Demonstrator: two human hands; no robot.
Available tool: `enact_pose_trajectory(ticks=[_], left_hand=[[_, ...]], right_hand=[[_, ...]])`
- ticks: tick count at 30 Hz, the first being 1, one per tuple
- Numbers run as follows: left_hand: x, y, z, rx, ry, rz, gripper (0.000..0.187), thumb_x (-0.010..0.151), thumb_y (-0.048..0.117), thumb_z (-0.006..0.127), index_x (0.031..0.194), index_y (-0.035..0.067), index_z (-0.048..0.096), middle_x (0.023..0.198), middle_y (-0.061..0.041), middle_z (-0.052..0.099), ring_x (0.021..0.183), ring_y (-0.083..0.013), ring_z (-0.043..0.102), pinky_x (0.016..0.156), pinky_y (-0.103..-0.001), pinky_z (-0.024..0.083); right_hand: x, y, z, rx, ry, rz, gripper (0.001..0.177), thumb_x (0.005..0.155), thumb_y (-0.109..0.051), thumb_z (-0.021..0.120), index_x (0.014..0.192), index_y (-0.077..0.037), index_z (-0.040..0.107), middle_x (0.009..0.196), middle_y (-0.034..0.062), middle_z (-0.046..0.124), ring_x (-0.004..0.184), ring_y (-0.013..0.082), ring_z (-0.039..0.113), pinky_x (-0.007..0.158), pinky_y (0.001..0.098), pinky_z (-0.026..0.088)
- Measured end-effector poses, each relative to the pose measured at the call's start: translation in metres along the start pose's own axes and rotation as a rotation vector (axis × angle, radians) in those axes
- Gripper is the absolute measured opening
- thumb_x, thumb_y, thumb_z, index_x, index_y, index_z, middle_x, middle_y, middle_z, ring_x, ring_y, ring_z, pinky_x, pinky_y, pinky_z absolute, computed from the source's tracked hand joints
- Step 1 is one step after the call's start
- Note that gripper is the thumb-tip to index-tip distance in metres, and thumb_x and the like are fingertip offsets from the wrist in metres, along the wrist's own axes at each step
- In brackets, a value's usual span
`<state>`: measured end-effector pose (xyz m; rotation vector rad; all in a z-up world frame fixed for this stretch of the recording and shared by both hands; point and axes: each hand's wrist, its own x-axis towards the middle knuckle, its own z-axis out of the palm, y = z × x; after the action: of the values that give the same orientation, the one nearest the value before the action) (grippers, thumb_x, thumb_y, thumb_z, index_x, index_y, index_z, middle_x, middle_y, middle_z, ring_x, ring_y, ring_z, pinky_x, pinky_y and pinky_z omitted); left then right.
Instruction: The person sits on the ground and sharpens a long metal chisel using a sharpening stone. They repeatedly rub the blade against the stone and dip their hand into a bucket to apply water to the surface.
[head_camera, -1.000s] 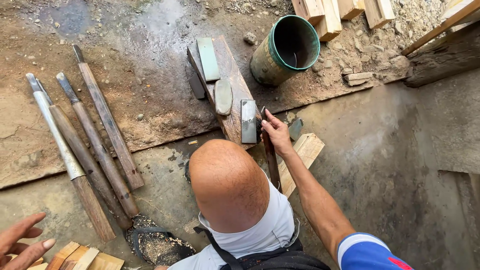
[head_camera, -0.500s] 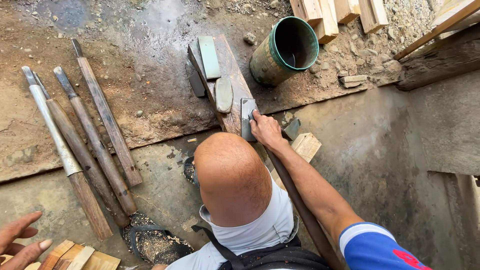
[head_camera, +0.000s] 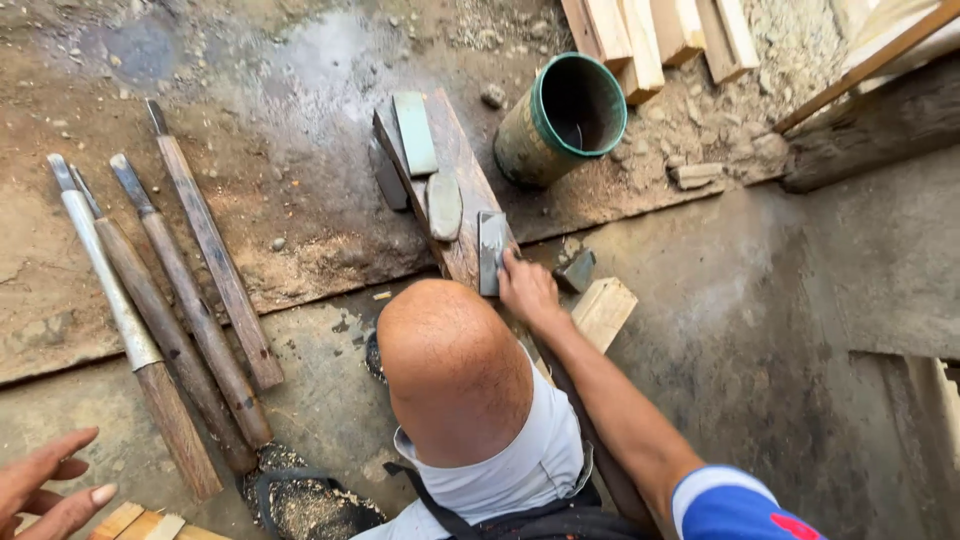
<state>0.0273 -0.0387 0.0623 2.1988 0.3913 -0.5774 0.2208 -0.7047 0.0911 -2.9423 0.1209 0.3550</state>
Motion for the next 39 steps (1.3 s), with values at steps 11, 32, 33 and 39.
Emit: enact_pose_trajectory(ticks=[11, 32, 33, 39], left_hand=[[-0.006, 0.003, -0.004, 0.146, -0.021, -0.126, 0.089, 0.075, 0.022, 0.087, 0.16, 0.019, 0.059, 0.121, -0.023, 0.07, 0.075, -0.0306, 0.077, 0.069, -0.051, 0.066], [0.002, -0.016, -0.006, 0.232, -0.091, -0.035, 0.082, 0.083, 0.025, 0.084, 0.159, 0.014, 0.058, 0.118, -0.026, 0.075, 0.076, -0.0302, 0.077, 0.071, -0.046, 0.064], [-0.004, -0.004, -0.012, 0.228, -0.072, -0.026, 0.082, 0.083, 0.025, 0.084, 0.159, 0.014, 0.058, 0.118, -0.026, 0.075, 0.076, -0.0302, 0.077, 0.071, -0.046, 0.064], [0.004, -0.057, 0.003, 0.046, 0.015, -0.049, 0.088, 0.077, 0.017, 0.084, 0.16, 0.012, 0.056, 0.124, -0.03, 0.069, 0.074, -0.035, 0.076, 0.066, -0.049, 0.065]], right_hand=[[0.022, 0.006, 0.014, 0.031, 0.077, 0.016, 0.04, 0.093, -0.032, 0.062, 0.127, -0.012, 0.064, 0.1, 0.025, 0.072, 0.096, 0.0489, 0.068, 0.086, 0.0596, 0.053], [0.063, 0.027, 0.042, -0.032, 0.291, -0.145, 0.04, 0.101, -0.035, 0.06, 0.132, -0.011, 0.063, 0.103, 0.0214, 0.074, 0.1, 0.0457, 0.068, 0.088, 0.0583, 0.054], [0.039, 0.012, 0.029, -0.03, 0.311, -0.155, 0.04, 0.101, -0.035, 0.06, 0.132, -0.011, 0.063, 0.103, 0.0214, 0.074, 0.1, 0.0457, 0.068, 0.088, 0.0583, 0.054], [0.007, -0.011, -0.007, 0.054, -0.319, 0.205, 0.037, 0.104, -0.026, 0.047, 0.137, -0.014, 0.056, 0.09, 0.0224, 0.072, 0.082, 0.0438, 0.073, 0.072, 0.0571, 0.06]])
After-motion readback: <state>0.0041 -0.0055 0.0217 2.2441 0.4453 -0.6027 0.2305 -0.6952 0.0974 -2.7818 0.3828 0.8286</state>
